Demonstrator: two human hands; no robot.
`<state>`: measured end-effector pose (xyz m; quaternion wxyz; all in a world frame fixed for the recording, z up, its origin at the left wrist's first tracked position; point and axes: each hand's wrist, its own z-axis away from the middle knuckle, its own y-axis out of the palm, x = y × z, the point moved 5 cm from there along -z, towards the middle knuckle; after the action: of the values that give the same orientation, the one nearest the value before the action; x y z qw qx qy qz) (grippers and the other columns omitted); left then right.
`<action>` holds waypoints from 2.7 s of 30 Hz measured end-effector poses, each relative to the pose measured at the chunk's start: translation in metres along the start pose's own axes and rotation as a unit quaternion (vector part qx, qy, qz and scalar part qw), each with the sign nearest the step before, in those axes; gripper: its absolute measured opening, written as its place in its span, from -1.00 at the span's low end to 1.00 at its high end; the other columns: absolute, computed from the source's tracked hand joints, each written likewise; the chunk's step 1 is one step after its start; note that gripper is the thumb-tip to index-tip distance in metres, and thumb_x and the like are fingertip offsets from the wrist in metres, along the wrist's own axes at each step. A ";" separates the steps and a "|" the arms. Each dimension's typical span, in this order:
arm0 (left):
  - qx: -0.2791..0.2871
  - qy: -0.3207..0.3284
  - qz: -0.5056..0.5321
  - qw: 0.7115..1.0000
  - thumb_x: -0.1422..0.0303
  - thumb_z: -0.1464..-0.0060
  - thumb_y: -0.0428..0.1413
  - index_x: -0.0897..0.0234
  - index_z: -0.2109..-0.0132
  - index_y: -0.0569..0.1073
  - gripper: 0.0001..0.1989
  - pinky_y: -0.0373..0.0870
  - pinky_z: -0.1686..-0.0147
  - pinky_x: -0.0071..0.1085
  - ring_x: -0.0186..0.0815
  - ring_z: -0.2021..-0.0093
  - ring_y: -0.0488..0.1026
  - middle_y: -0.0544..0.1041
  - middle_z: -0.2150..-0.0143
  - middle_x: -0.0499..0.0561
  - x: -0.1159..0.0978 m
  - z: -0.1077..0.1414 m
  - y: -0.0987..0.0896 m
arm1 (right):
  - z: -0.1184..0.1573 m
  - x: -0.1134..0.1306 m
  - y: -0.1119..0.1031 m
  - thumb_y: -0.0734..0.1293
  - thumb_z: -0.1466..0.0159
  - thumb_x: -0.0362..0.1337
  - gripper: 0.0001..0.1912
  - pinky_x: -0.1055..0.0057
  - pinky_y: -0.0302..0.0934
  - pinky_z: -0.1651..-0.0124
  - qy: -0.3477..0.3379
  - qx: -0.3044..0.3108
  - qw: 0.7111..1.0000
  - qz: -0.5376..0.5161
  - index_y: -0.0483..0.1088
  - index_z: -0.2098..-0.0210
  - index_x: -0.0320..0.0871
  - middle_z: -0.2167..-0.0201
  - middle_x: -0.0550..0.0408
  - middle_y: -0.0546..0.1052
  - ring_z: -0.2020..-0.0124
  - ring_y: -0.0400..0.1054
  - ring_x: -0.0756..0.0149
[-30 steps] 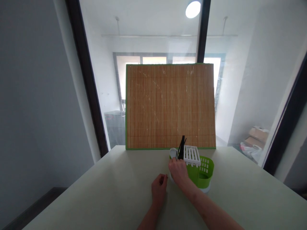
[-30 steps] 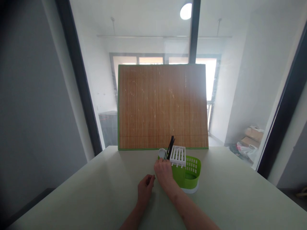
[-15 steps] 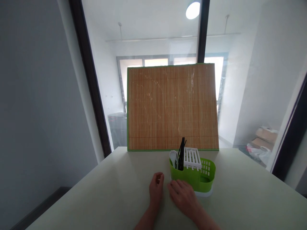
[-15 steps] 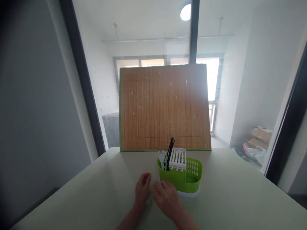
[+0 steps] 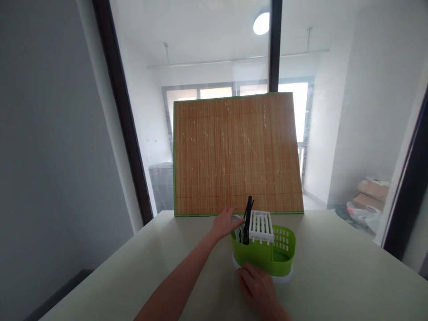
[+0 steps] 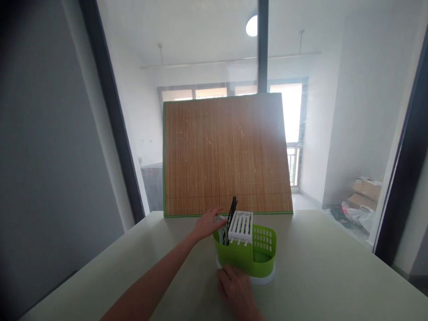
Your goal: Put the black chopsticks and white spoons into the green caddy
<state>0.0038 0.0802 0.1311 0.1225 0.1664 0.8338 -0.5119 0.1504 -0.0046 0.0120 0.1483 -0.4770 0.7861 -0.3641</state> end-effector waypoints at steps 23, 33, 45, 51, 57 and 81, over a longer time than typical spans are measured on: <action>-0.030 0.069 -0.083 0.994 0.22 -0.09 0.05 0.23 0.22 0.38 -0.82 0.23 0.32 -0.45 -0.30 0.28 0.41 0.49 0.27 0.01 -0.031 0.004 -0.027 | 0.004 -0.017 0.009 0.12 -0.28 -0.37 -0.80 0.42 0.13 0.34 0.062 0.022 0.995 -0.074 0.35 0.24 -0.06 0.40 0.13 0.48 0.40 0.38 0.31; -0.020 0.027 -0.247 0.968 0.19 -0.08 0.02 0.23 0.21 0.39 -0.78 0.24 0.40 -0.46 -0.28 0.33 0.43 0.49 0.35 -0.02 -0.002 0.025 -0.175 | 0.005 -0.013 0.000 0.10 -0.31 -0.34 -0.78 0.42 0.20 0.29 0.047 -0.009 0.994 -0.100 0.35 0.20 -0.09 0.37 0.09 0.51 0.38 0.40 0.31; 0.252 -0.207 -0.378 0.866 0.57 0.25 0.25 0.39 0.30 0.51 -0.75 0.41 0.27 -0.15 0.05 0.17 0.49 0.54 0.24 0.30 0.128 0.139 -0.104 | 0.009 -0.005 0.009 0.08 -0.34 -0.32 -0.76 0.41 0.24 0.24 0.015 0.017 0.994 -0.109 0.35 0.16 -0.12 0.31 0.04 0.53 0.32 0.43 0.30; 0.266 -0.224 -0.365 0.864 0.56 0.24 0.24 0.38 0.14 0.45 -0.60 0.40 0.24 -0.17 0.02 0.15 0.48 0.53 0.18 0.30 0.159 0.152 -0.089 | 0.010 -0.007 0.013 0.09 -0.33 -0.32 -0.77 0.39 0.25 0.23 0.017 0.040 0.994 -0.097 0.34 0.15 -0.11 0.28 0.05 0.52 0.30 0.44 0.29; 0.252 -0.227 -0.364 0.868 0.49 -0.01 0.04 0.37 0.07 0.38 -0.71 0.37 0.23 -0.17 0.00 0.13 0.48 0.53 0.21 0.29 0.165 0.165 -0.071 | 0.009 -0.005 0.013 0.08 -0.33 -0.32 -0.77 0.41 0.24 0.28 0.021 0.037 0.995 -0.093 0.35 0.17 -0.10 0.33 0.07 0.52 0.35 0.43 0.31; 0.049 -0.196 -0.307 0.930 0.09 -0.20 -0.20 0.24 -0.18 0.18 -0.50 0.32 0.21 -0.25 -0.07 0.04 0.38 0.38 -0.02 0.18 0.146 0.162 -0.089 | 0.006 -0.001 0.013 0.11 -0.27 -0.40 -0.76 0.43 0.19 0.27 0.042 0.069 0.990 -0.112 0.37 0.22 -0.10 0.35 0.09 0.51 0.35 0.41 0.30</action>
<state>-0.1596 -0.0801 0.0766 0.1122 -0.1962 0.7774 -0.5870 0.1460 -0.0030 -0.0015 0.1058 -0.5348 0.7062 -0.4518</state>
